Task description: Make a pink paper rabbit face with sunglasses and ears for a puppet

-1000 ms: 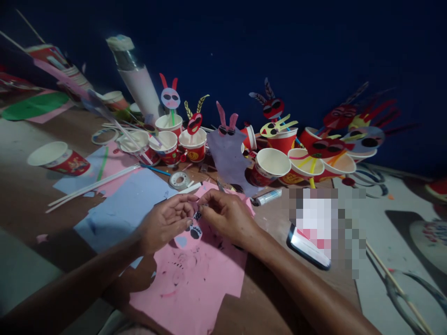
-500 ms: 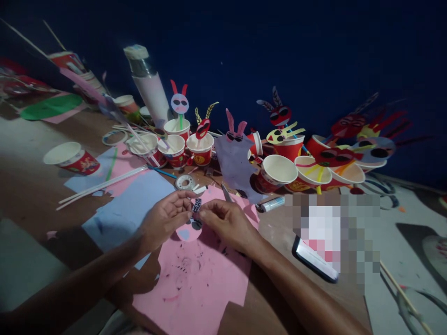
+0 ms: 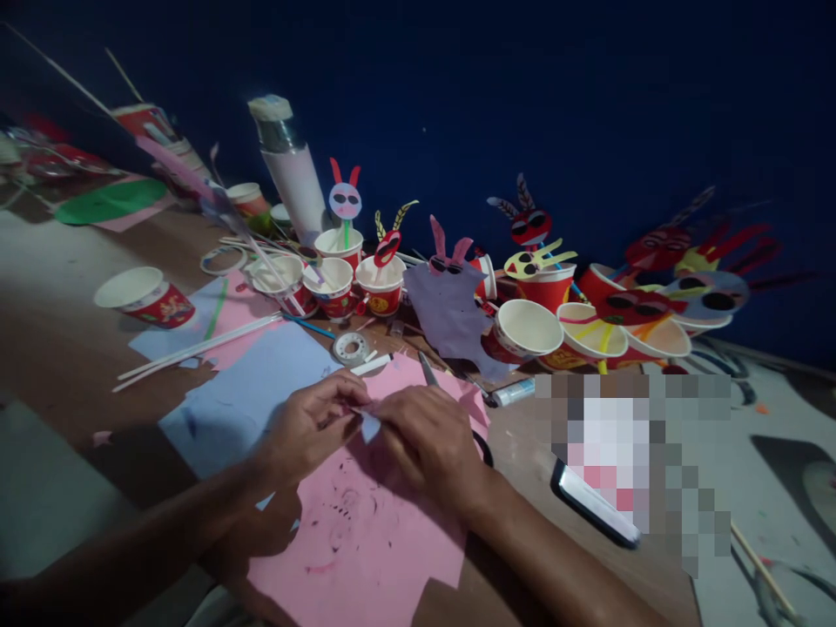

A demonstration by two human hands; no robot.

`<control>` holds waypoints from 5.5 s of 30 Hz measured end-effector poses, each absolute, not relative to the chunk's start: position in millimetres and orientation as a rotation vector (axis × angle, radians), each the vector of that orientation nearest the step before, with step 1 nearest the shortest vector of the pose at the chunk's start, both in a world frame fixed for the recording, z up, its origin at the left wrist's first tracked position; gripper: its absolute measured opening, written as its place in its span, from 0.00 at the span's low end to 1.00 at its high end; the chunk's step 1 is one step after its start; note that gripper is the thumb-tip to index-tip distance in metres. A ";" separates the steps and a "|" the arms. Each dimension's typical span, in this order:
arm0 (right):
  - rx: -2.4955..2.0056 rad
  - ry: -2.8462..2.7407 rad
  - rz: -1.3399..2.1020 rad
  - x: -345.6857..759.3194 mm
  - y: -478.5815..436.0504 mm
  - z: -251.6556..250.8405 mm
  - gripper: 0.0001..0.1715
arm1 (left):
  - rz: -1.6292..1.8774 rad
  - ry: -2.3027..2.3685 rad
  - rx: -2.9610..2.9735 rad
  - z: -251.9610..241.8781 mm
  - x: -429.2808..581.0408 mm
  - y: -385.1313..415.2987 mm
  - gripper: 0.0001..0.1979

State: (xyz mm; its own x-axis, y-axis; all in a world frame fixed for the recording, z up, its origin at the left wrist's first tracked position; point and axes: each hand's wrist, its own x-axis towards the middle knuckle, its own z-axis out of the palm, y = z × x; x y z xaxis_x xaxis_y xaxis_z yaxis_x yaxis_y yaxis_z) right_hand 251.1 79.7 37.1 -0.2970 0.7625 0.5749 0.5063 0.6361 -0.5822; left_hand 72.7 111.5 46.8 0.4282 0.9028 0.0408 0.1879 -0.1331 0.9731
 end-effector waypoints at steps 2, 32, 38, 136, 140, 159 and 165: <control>-0.853 -2.119 0.120 254.8 77.4 37.6 0.12 | 1.021 0.914 1.874 47.5 70.4 109.3 0.10; -1.115 -1.797 0.531 240.6 79.2 37.5 0.05 | 0.784 0.922 1.534 50.4 71.2 108.0 0.05; -1.309 -1.547 0.927 236.8 76.2 31.2 0.07 | 0.617 0.971 1.311 49.2 70.9 109.5 0.07; -1.316 -1.283 1.294 248.9 89.8 28.0 0.21 | 0.707 1.072 0.946 38.7 76.9 114.6 0.09; -1.320 -1.293 1.271 249.0 89.8 27.8 0.21 | 0.729 1.095 0.938 39.2 76.8 114.8 0.09; -1.302 -1.287 1.323 245.0 88.3 27.9 0.18 | 0.671 1.093 0.981 38.4 78.1 114.4 0.10; -1.247 -1.316 1.364 241.5 87.5 22.5 0.16 | 0.630 1.068 1.077 31.8 75.7 112.9 0.09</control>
State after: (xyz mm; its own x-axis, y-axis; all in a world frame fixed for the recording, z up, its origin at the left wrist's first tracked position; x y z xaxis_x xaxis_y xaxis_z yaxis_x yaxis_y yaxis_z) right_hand 241.5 87.5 22.5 -0.1462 0.9843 -0.0986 0.0630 -0.0902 -0.9939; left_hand 75.7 112.9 31.8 0.3891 0.8395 -0.3793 0.0745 0.3817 0.9213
